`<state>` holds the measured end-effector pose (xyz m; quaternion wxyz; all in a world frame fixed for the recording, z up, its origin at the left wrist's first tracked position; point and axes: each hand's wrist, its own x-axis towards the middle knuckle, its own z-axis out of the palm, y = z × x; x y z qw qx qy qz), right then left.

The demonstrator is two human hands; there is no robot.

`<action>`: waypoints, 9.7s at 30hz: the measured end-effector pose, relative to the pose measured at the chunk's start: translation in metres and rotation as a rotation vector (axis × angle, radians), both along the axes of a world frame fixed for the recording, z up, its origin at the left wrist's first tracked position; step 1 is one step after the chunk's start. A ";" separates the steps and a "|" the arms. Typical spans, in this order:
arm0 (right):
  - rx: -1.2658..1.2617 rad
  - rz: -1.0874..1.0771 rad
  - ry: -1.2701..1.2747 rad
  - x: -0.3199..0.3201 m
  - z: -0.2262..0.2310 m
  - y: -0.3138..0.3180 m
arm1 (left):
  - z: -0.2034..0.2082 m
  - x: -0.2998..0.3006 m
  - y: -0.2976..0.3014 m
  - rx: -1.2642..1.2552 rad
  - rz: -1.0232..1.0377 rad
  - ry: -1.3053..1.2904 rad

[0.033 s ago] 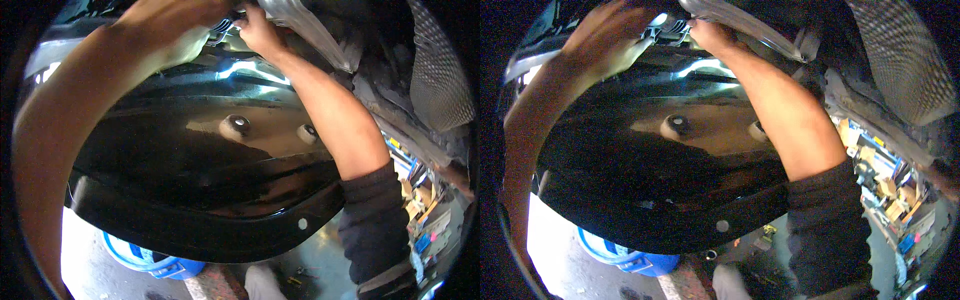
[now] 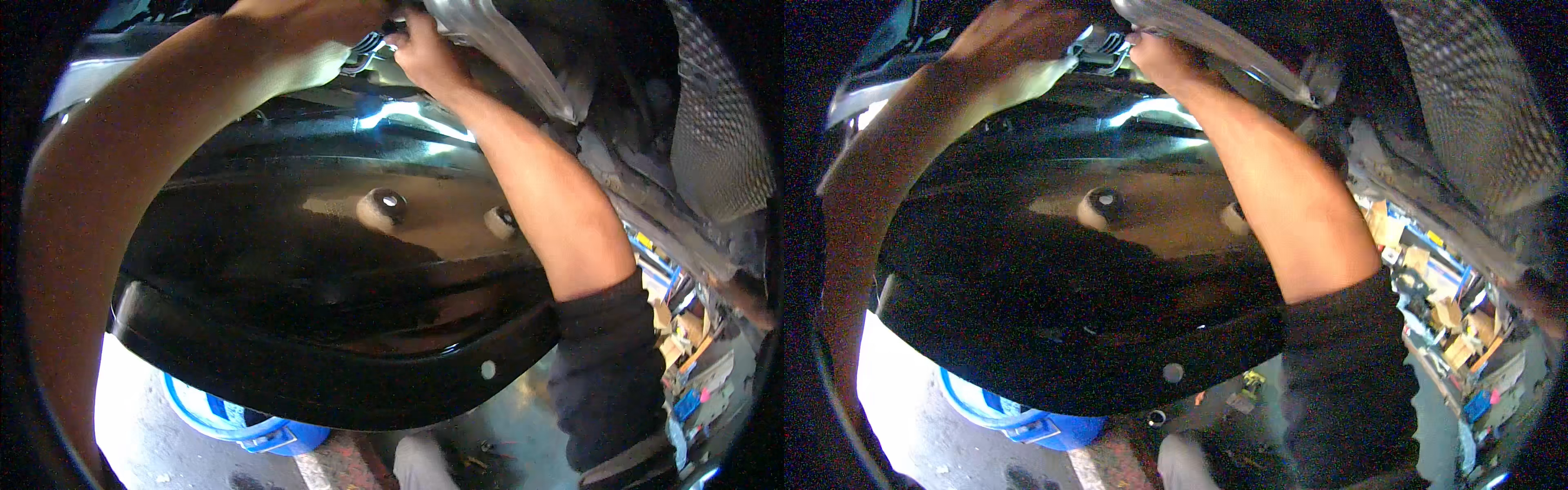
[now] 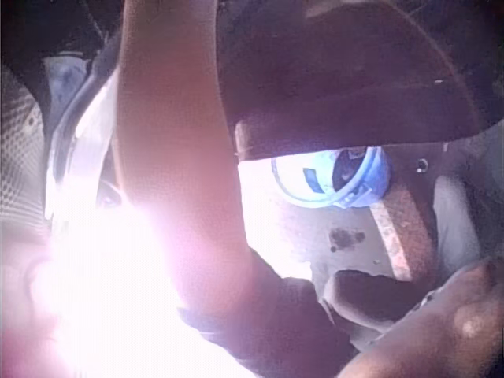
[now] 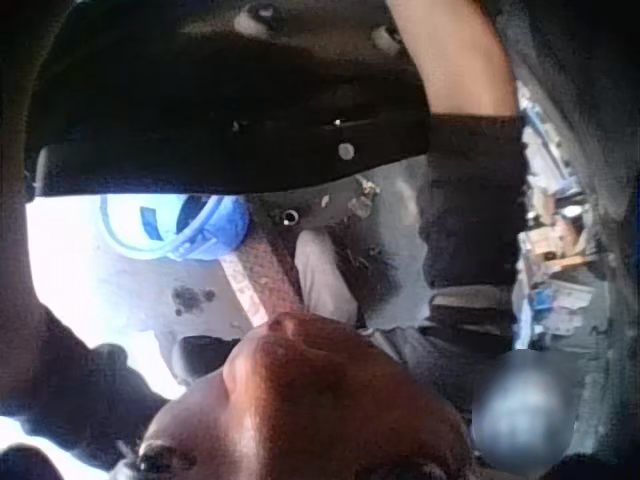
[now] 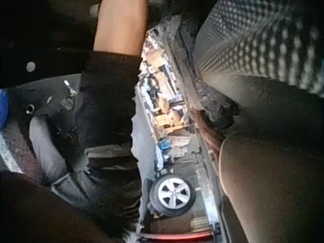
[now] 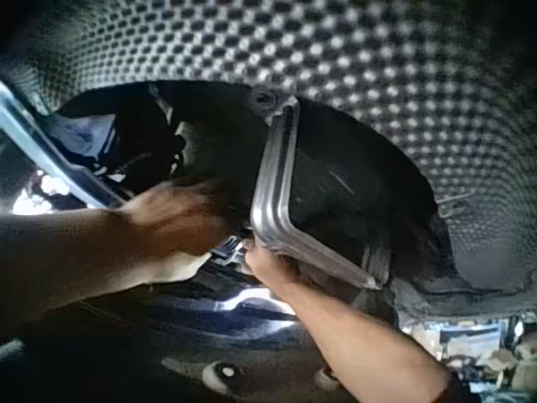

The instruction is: The person works under a raised car, using a pneumatic impact wrench and a flashlight to remove and install bolts on the undercarriage. A blue bucket is positioned below to catch fluids or debris.

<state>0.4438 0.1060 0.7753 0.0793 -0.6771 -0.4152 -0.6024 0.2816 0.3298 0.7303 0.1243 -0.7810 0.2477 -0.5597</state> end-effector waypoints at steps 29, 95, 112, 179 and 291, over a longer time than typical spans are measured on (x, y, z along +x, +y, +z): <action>0.242 -0.301 0.337 -0.028 -0.010 -0.002 | 0.054 0.120 0.000 0.095 -0.023 -0.824; 0.050 -0.258 -0.001 -0.019 0.010 -0.006 | -0.134 -0.095 0.096 -0.350 -0.271 -0.036; 0.017 -0.338 -0.055 -0.024 0.012 -0.006 | -0.299 -0.109 0.096 -1.605 -0.906 -0.003; 0.079 -0.467 -0.126 -0.046 0.007 0.015 | -0.314 -0.110 0.097 -1.578 -0.835 0.061; 0.714 0.157 0.647 -0.067 -0.027 0.088 | -0.268 -0.136 0.048 -0.884 -0.897 -0.020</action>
